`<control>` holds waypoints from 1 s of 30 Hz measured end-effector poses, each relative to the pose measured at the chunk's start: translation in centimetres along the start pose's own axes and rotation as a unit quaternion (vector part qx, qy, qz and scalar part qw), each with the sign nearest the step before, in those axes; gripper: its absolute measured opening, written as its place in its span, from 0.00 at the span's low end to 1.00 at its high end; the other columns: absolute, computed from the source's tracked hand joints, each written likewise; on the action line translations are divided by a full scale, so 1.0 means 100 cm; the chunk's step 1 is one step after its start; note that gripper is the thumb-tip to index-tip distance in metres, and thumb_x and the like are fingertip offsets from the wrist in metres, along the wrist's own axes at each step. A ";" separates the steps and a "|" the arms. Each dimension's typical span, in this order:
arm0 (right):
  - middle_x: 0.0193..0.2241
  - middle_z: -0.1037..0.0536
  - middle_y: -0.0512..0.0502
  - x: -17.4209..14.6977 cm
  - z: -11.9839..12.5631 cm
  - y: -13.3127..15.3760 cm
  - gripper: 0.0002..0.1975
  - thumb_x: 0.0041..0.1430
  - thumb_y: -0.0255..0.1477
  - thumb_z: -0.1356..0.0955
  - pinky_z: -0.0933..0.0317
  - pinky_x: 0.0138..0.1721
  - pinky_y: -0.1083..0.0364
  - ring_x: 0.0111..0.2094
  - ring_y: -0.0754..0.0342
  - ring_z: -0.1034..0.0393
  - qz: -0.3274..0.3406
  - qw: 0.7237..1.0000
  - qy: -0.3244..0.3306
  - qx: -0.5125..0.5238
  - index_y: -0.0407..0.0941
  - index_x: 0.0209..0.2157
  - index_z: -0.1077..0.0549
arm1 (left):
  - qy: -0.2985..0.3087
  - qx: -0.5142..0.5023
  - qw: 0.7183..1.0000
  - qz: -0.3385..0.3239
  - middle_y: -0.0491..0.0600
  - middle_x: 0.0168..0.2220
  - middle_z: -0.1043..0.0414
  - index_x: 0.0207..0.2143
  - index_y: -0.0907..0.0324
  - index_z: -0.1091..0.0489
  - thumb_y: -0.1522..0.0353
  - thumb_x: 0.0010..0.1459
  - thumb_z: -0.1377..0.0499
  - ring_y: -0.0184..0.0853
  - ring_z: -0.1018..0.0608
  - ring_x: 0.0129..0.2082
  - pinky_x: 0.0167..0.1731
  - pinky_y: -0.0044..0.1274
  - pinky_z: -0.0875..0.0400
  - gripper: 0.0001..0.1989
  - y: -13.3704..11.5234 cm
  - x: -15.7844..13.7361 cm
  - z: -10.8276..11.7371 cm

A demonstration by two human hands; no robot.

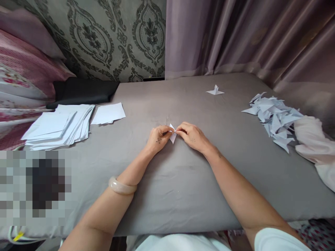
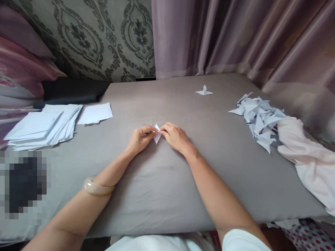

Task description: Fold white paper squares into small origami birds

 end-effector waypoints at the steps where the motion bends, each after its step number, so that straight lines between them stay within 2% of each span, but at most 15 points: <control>1: 0.37 0.25 0.47 -0.001 0.001 0.002 0.09 0.63 0.30 0.37 0.43 0.37 0.57 0.36 0.55 0.32 0.010 1.000 -0.005 -0.021 0.46 0.36 0.26 | -0.005 0.012 1.000 0.006 0.48 0.34 0.23 0.36 0.57 0.24 0.68 0.58 0.43 0.34 0.24 0.35 0.37 0.24 0.32 0.07 0.000 0.000 0.000; 4: 0.38 0.25 0.45 -0.001 0.001 0.006 0.10 0.65 0.29 0.39 0.43 0.37 0.57 0.39 0.54 0.32 0.040 0.997 -0.032 -0.062 0.47 0.37 0.27 | -0.029 0.076 0.997 0.019 0.49 0.36 0.25 0.38 0.57 0.25 0.65 0.54 0.37 0.36 0.27 0.37 0.40 0.27 0.32 0.09 0.001 0.001 0.002; 7: 0.42 0.25 0.45 0.002 -0.002 0.001 0.10 0.64 0.29 0.38 0.41 0.40 0.57 0.42 0.53 0.32 0.057 0.995 -0.065 -0.042 0.49 0.42 0.27 | -0.051 0.126 0.990 0.035 0.51 0.37 0.26 0.34 0.58 0.25 0.68 0.53 0.37 0.38 0.28 0.40 0.44 0.30 0.34 0.06 0.004 0.003 0.003; 9: 0.44 0.25 0.45 0.006 -0.003 -0.011 0.14 0.61 0.29 0.35 0.39 0.39 0.57 0.37 0.55 0.30 0.015 0.993 -0.115 0.007 0.48 0.49 0.30 | -0.061 0.135 0.988 0.047 0.52 0.37 0.27 0.31 0.59 0.25 0.69 0.54 0.38 0.39 0.29 0.40 0.44 0.31 0.34 0.03 0.007 0.004 0.003; 12: 0.41 0.24 0.43 0.012 -0.002 -0.033 0.17 0.58 0.30 0.35 0.36 0.39 0.56 0.32 0.57 0.29 -0.085 0.973 -0.201 0.081 0.43 0.50 0.30 | -0.076 0.145 0.985 0.049 0.52 0.36 0.27 0.28 0.60 0.27 0.68 0.54 0.39 0.39 0.29 0.40 0.45 0.31 0.34 0.04 0.009 0.004 0.000; 16: 0.39 0.23 0.42 0.014 -0.002 -0.050 0.17 0.56 0.31 0.36 0.34 0.35 0.57 0.30 0.56 0.27 -0.192 0.943 -0.220 0.160 0.41 0.47 0.30 | -0.092 0.174 0.979 0.043 0.52 0.37 0.27 0.27 0.60 0.27 0.67 0.55 0.40 0.39 0.29 0.40 0.45 0.32 0.35 0.06 0.009 0.000 -0.003; 20: 0.39 0.23 0.41 0.012 -0.002 -0.050 0.16 0.55 0.30 0.37 0.34 0.32 0.57 0.30 0.55 0.26 -0.205 0.936 -0.233 0.170 0.41 0.45 0.30 | -0.101 0.203 0.973 0.047 0.52 0.37 0.26 0.27 0.60 0.27 0.67 0.55 0.41 0.40 0.28 0.40 0.44 0.32 0.36 0.07 0.007 0.007 -0.005; 25: 0.39 0.22 0.39 0.010 0.003 -0.051 0.17 0.54 0.29 0.38 0.34 0.32 0.56 0.31 0.53 0.26 -0.225 0.915 -0.291 0.165 0.40 0.45 0.30 | -0.137 0.256 0.955 0.067 0.55 0.41 0.25 0.29 0.60 0.25 0.65 0.57 0.42 0.43 0.29 0.44 0.44 0.32 0.38 0.09 0.000 0.052 -0.014; 30: 0.37 0.22 0.39 0.009 0.012 -0.057 0.17 0.55 0.28 0.40 0.34 0.35 0.55 0.32 0.52 0.26 -0.250 0.885 -0.360 0.156 0.39 0.44 0.30 | -0.133 0.280 0.947 0.087 0.56 0.42 0.25 0.32 0.61 0.25 0.65 0.59 0.45 0.43 0.29 0.47 0.46 0.31 0.38 0.11 -0.010 0.116 -0.045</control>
Point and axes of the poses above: each hand's wrist, its own x-axis towards the middle knuckle, its own z-axis out of the back of the hand, y = z × x, the point moved 3 cm from there along x, towards the middle knuckle
